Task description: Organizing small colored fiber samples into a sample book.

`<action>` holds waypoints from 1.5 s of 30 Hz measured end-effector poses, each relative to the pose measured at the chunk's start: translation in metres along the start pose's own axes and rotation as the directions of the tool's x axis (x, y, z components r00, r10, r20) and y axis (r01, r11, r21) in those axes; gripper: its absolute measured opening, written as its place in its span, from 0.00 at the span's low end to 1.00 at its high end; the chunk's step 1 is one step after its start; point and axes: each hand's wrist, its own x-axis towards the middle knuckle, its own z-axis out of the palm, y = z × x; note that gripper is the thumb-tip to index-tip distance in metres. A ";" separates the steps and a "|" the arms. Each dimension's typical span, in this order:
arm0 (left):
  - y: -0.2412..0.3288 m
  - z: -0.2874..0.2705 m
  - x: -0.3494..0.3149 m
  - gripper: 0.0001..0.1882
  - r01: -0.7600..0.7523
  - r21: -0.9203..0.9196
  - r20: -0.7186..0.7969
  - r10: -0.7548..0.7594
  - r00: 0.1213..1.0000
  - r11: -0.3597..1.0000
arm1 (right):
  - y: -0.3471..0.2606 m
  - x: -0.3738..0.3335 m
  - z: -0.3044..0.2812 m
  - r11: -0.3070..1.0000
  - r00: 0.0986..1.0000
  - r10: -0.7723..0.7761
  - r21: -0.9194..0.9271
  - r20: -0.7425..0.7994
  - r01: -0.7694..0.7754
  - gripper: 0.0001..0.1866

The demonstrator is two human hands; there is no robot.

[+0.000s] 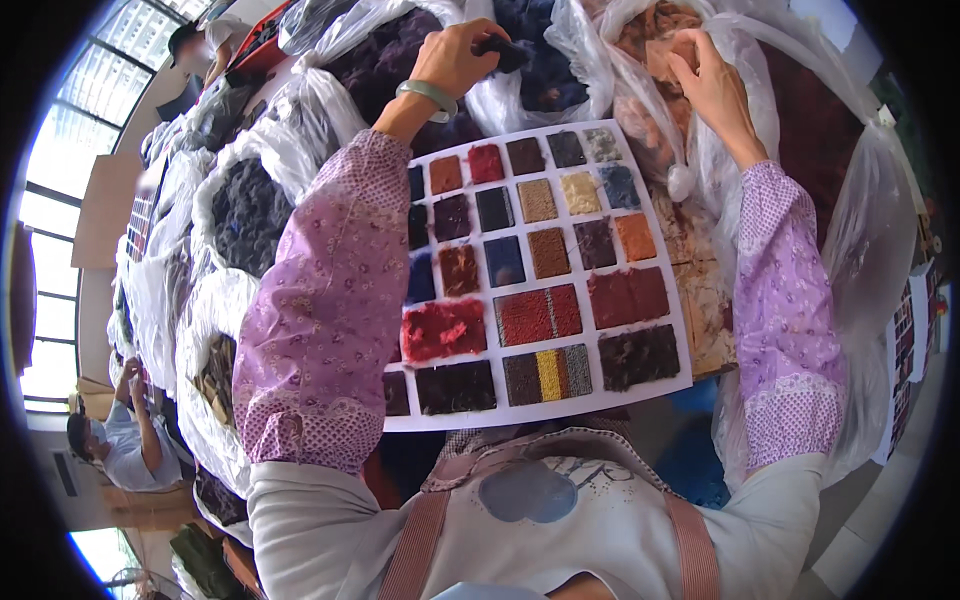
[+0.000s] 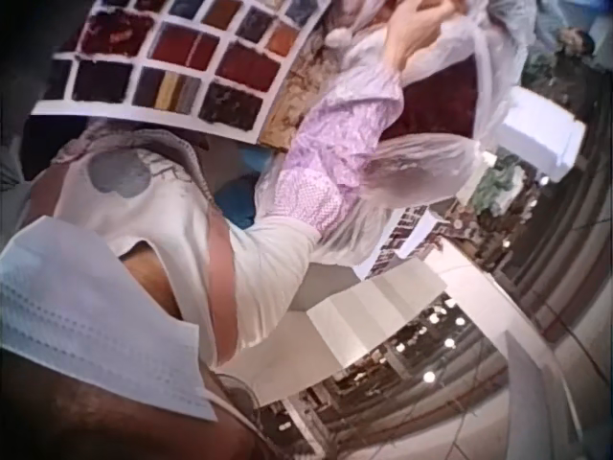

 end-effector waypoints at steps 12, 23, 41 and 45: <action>0.015 -0.145 -0.279 0.10 0.426 -0.086 -0.116 -0.433 0.894 0.901 | -0.236 -0.115 0.111 0.876 0.723 -0.311 0.481 0.617 -0.034 0.10; 0.042 -0.122 -0.314 0.11 0.295 0.258 -0.113 -0.275 0.955 0.920 | -0.283 -0.102 0.155 0.897 0.711 -0.324 0.442 0.624 0.021 0.14; 0.002 -0.123 -0.322 0.10 0.056 0.070 0.073 -0.061 0.995 0.996 | -0.220 -0.125 0.160 0.836 0.541 -0.274 0.476 0.795 -0.275 0.12; 0.004 -0.115 -0.316 0.09 0.280 0.047 0.128 -0.284 0.950 0.959 | -0.228 -0.123 0.158 0.860 0.565 -0.229 0.437 0.793 -0.264 0.12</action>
